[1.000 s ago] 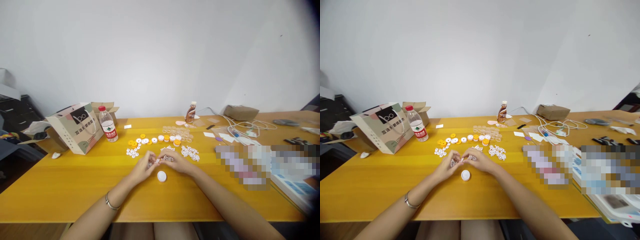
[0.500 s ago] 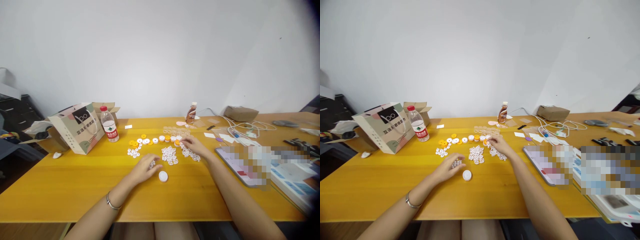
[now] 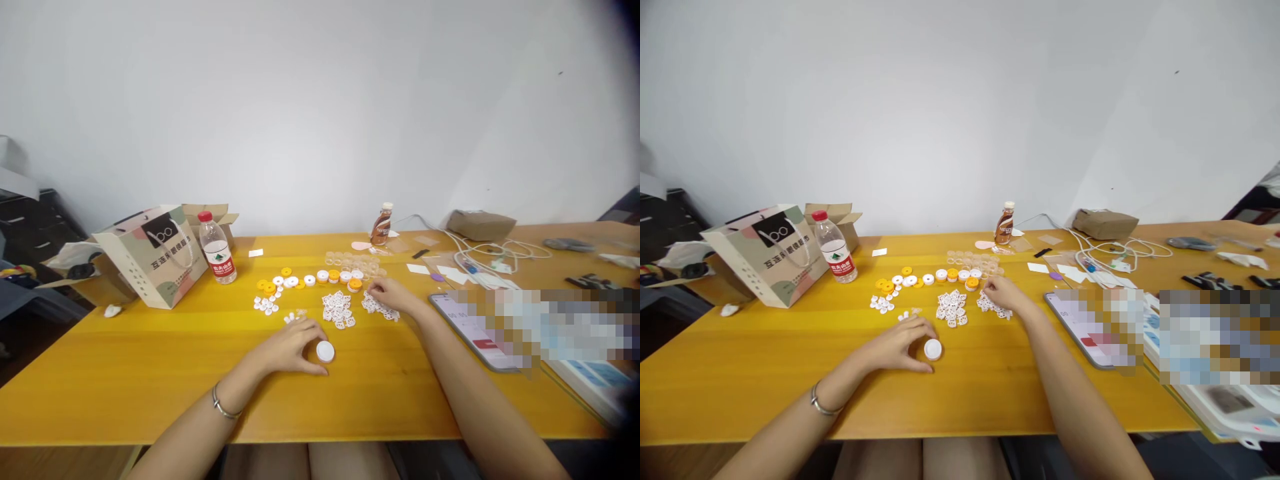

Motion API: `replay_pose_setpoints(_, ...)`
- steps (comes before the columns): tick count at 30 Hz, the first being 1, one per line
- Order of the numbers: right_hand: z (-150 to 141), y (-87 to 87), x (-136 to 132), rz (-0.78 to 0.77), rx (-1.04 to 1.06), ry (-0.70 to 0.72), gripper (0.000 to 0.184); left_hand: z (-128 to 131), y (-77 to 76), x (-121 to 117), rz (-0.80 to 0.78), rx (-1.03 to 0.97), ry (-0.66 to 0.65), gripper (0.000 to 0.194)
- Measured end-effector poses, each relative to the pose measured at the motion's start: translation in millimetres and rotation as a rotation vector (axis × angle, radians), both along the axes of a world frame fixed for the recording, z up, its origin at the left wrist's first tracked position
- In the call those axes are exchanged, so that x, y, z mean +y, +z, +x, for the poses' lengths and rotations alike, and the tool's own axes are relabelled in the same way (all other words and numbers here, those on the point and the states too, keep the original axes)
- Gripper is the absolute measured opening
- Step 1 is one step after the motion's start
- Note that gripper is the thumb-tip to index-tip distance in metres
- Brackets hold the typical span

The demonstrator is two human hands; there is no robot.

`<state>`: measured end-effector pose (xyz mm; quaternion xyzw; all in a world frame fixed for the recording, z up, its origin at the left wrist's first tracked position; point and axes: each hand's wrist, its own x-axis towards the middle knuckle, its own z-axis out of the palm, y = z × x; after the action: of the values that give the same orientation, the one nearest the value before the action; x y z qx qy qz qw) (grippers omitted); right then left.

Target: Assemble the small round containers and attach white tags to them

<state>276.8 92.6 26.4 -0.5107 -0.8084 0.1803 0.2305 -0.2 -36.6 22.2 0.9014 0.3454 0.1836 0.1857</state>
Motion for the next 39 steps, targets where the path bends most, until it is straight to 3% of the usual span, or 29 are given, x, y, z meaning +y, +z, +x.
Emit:
replay_pose_setpoints(3,-9.9,6.0,-7.6,0.033,0.084,0.034,0.013,0.7,-0.8,-0.2,0.005,0.014,-0.004,0.041)
replay_pose_setpoints(7,-39.1,14.5,-35.2,-0.070,0.194,0.281,0.019,2.7,-0.7,-1.2,0.013,-0.008,0.012,0.031)
replay_pose_setpoints(10,-61.6,19.3,-62.5,-0.111,0.100,0.499,0.026,3.6,-2.4,-0.2,0.022,-0.035,0.022,0.030)
replay_pose_setpoints(13,-76.2,22.3,-83.7,-0.029,-0.052,0.649,0.033,3.7,-5.2,2.2,0.025,-0.033,0.034,0.032)
replay_pose_setpoints(19,-86.2,24.2,-94.8,0.133,-0.197,0.691,0.030,3.7,-7.9,4.6,0.013,-0.002,0.057,0.033)
replay_pose_setpoints(27,-84.9,20.0,-95.5,-0.005,-0.096,0.702,0.019,4.6,-7.5,3.4,0.031,-0.020,0.082,0.026)
replay_pose_setpoints(30,-79.5,19.7,-90.9,-0.059,0.035,0.664,0.022,4.4,-8.6,4.1,0.014,-0.030,0.079,0.031)
replay_pose_setpoints(32,-73.5,18.8,-81.1,-0.047,0.143,0.566,0.022,4.1,-8.8,4.0,0.010,-0.044,0.079,0.031)
replay_pose_setpoints(39,-33.4,0.3,-16.1,0.313,0.318,-0.114,0.021,2.9,-7.4,2.7,-0.013,-0.061,0.070,0.027)
